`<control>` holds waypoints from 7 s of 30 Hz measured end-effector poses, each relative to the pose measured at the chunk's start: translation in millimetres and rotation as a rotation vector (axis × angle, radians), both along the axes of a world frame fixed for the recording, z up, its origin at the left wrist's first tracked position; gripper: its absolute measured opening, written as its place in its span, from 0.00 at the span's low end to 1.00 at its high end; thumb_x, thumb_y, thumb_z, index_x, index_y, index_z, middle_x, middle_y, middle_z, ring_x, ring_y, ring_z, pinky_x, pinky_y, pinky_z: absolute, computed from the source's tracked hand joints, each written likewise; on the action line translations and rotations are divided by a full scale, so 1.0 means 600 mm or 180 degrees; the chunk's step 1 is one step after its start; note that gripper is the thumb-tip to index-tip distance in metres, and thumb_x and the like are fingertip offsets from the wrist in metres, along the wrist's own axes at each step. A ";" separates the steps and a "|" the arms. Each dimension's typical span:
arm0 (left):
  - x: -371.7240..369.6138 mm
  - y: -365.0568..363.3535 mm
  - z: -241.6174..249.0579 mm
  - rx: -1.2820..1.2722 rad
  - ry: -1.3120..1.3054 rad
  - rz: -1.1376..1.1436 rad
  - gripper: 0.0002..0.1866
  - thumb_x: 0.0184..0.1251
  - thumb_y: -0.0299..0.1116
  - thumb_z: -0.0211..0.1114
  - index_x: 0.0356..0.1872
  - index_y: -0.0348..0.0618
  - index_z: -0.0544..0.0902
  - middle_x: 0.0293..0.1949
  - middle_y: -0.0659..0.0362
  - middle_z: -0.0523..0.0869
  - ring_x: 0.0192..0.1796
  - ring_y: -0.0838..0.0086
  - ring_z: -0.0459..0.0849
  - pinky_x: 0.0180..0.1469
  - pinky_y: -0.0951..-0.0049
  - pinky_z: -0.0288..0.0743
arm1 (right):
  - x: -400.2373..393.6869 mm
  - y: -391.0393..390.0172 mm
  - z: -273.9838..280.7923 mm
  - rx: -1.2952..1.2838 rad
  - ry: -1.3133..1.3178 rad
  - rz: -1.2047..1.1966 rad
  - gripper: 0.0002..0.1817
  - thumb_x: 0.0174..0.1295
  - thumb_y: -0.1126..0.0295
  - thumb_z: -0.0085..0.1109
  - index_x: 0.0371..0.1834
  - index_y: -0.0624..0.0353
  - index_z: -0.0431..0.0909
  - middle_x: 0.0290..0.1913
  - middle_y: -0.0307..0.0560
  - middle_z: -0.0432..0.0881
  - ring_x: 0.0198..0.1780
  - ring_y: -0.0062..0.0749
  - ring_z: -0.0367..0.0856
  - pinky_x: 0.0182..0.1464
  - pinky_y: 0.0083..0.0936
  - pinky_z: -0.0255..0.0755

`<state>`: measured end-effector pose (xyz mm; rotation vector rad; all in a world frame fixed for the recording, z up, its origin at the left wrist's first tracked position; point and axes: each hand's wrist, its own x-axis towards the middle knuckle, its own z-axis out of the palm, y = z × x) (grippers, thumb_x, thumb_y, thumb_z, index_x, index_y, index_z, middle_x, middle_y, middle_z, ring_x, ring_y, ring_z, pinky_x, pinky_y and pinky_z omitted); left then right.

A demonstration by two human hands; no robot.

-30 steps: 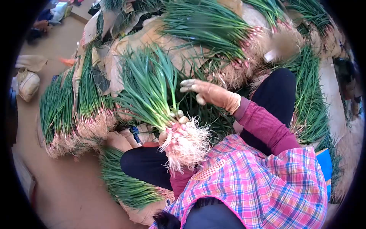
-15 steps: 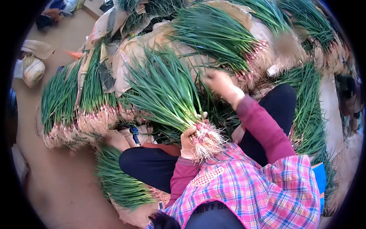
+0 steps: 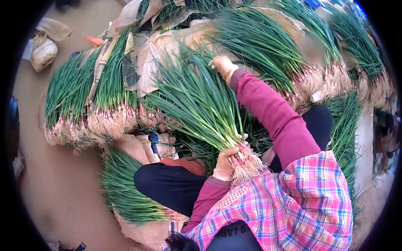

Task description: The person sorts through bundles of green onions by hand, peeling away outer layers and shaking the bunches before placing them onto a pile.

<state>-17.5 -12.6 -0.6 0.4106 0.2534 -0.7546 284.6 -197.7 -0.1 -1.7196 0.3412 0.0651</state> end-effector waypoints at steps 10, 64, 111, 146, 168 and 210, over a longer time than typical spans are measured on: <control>-0.002 0.006 -0.029 0.0595 -0.0153 -0.0460 0.24 0.55 0.22 0.57 0.57 0.27 0.75 0.55 0.50 0.82 0.37 0.70 0.83 0.34 0.76 0.81 | 0.022 0.072 0.060 -0.1317 0.0085 0.0548 0.20 0.56 0.53 0.66 0.36 0.62 0.85 0.35 0.55 0.86 0.38 0.39 0.85 0.43 0.34 0.76; 0.007 -0.017 0.003 0.0273 0.0117 -0.0100 0.24 0.58 0.27 0.60 0.56 0.29 0.73 0.58 0.43 0.78 0.60 0.59 0.78 0.63 0.60 0.73 | -0.495 -0.034 0.015 0.1871 0.0341 0.0004 0.08 0.65 0.67 0.62 0.35 0.60 0.81 0.24 0.34 0.79 0.25 0.17 0.75 0.29 0.16 0.69; 0.009 -0.032 0.038 -0.0585 -0.0731 -0.0178 0.38 0.58 0.40 0.66 0.67 0.35 0.63 0.59 0.50 0.74 0.64 0.61 0.72 0.69 0.59 0.63 | -0.351 -0.324 0.006 -0.3822 0.1476 -0.0528 0.14 0.60 0.58 0.59 0.42 0.54 0.82 0.45 0.52 0.84 0.48 0.46 0.83 0.49 0.43 0.75; 0.000 -0.020 0.066 -0.0181 -0.0209 -0.0470 0.30 0.52 0.33 0.62 0.58 0.30 0.71 0.50 0.46 0.80 0.55 0.58 0.78 0.63 0.61 0.71 | -0.475 -0.005 -0.049 0.3304 0.0356 -0.1320 0.18 0.70 0.56 0.53 0.27 0.56 0.78 0.19 0.35 0.78 0.15 0.17 0.68 0.16 0.16 0.59; 0.007 -0.026 0.047 -0.0149 -0.0461 -0.0428 0.38 0.49 0.33 0.60 0.67 0.30 0.65 0.64 0.42 0.72 0.65 0.56 0.72 0.69 0.57 0.65 | -0.586 -0.062 0.079 -0.0153 0.0753 0.0956 0.19 0.62 0.58 0.61 0.50 0.59 0.79 0.39 0.46 0.85 0.38 0.27 0.81 0.42 0.28 0.75; 0.018 -0.030 0.067 0.0019 -0.1045 0.0220 0.36 0.52 0.39 0.64 0.63 0.31 0.67 0.57 0.50 0.75 0.63 0.63 0.72 0.70 0.60 0.60 | -0.867 -0.403 0.161 -0.0905 -0.0804 -0.3500 0.11 0.66 0.66 0.57 0.44 0.60 0.82 0.36 0.38 0.82 0.32 0.18 0.76 0.36 0.18 0.71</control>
